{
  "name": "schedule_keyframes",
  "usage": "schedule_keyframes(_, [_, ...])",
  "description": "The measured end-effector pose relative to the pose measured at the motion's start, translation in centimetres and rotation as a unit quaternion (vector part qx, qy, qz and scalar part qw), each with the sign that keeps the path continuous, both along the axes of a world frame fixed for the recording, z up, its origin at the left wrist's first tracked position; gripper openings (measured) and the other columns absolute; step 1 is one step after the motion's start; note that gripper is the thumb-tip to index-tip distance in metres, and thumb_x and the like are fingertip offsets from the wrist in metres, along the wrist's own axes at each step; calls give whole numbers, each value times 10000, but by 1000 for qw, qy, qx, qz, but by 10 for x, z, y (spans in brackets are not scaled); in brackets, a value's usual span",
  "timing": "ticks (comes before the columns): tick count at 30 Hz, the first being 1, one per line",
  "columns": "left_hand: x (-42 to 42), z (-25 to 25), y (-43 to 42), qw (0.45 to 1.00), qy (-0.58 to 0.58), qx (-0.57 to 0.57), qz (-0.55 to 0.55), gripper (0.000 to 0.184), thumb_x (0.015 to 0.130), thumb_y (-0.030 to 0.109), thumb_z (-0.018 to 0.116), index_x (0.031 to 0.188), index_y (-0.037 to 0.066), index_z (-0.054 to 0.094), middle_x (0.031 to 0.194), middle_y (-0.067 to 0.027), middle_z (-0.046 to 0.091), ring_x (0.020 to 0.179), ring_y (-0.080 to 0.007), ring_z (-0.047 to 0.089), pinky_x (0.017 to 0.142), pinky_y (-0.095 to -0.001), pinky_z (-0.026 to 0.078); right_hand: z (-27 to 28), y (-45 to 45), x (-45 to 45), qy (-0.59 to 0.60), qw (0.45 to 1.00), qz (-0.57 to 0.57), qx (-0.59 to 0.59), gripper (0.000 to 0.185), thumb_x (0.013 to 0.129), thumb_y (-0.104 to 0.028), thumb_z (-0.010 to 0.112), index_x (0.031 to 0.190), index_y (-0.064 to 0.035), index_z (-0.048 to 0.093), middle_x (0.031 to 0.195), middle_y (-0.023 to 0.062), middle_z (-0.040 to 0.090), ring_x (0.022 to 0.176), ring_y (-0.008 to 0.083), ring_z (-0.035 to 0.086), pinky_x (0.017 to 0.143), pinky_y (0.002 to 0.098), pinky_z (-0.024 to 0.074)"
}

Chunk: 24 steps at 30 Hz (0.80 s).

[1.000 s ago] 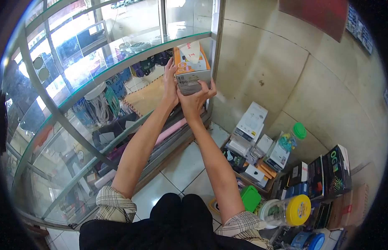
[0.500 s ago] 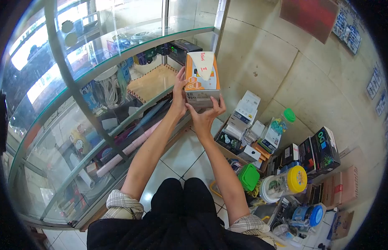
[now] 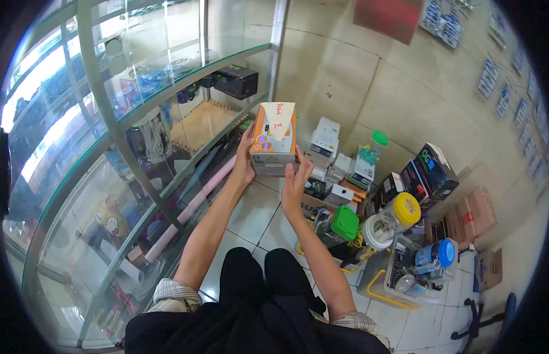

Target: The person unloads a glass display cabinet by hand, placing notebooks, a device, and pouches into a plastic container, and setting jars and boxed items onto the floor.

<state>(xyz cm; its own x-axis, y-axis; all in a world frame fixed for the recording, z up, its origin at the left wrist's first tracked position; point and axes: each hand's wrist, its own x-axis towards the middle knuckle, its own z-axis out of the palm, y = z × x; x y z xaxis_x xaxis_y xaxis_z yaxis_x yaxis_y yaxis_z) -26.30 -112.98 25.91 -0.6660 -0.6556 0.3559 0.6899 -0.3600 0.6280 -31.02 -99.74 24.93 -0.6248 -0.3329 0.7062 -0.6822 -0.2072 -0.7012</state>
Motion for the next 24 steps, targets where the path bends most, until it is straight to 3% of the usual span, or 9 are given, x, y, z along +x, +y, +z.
schedule_keyframes(2, [-2,-6,20,1000,-7,-15,-14,618,782,188,472,1347,31,275,1387,-107,297,1265,-224,320,1025,-341,296,-5,17,-5,-43,999,6,-8,450,922,-340,423,1223,-8,389,1129,136,358,1067,224,390,965,347,279])
schedule_keyframes(5, [-4,-25,36,997,-57,-34,-43,636,777,205,472,1353,36,263,1391,-110,289,1276,-223,300,1035,-344,278,-21,37,-9,-231,972,48,-6,401,896,-341,489,1108,-28,353,1115,133,363,1078,219,373,951,345,286])
schedule_keyframes(8, [-8,-49,55,992,-98,-40,-61,647,771,214,477,1355,38,263,1396,-111,280,1282,-217,288,1037,-330,268,-49,52,-15,-283,959,29,-2,462,868,-346,537,1131,-47,305,1107,134,370,1085,217,379,952,336,284])
schedule_keyframes(9, [-10,-55,61,990,-110,-58,-59,650,768,214,481,1355,38,266,1398,-109,275,1281,-215,289,1034,-322,268,-56,59,-18,-331,941,71,-15,515,838,-325,588,1141,-55,271,1121,136,371,1114,222,373,969,338,270])
schedule_keyframes(12, [-18,-68,77,986,-130,-81,-61,657,761,211,483,1358,40,268,1407,-107,256,1278,-213,291,1030,-310,265,-72,76,-28,-307,948,72,41,522,849,-338,551,1170,-90,222,1223,149,321,1195,216,304,1018,346,223])
schedule_keyframes(13, [-21,-72,80,985,-137,-89,-63,663,759,207,481,1361,39,262,1410,-112,249,1282,-213,285,1031,-313,264,-76,80,-34,-304,948,66,66,598,846,-282,549,1269,-93,172,1289,165,288,1231,231,284,1021,351,227])
schedule_keyframes(17, [-32,-81,88,979,-154,-120,-60,684,747,195,479,1369,36,244,1419,-125,227,1299,-217,260,1043,-316,244,-91,95,-48,-249,958,124,71,774,830,-204,570,1386,-86,44,1366,178,223,1259,253,269,1028,366,234])
schedule_keyframes(24, [-34,-84,117,973,-217,-76,-10,707,748,192,532,1371,37,236,1419,-127,221,1293,-225,270,1043,-315,249,-106,111,-59,-228,958,159,69,705,833,-107,559,1370,-39,109,1347,170,243,1250,246,283,1025,361,255])
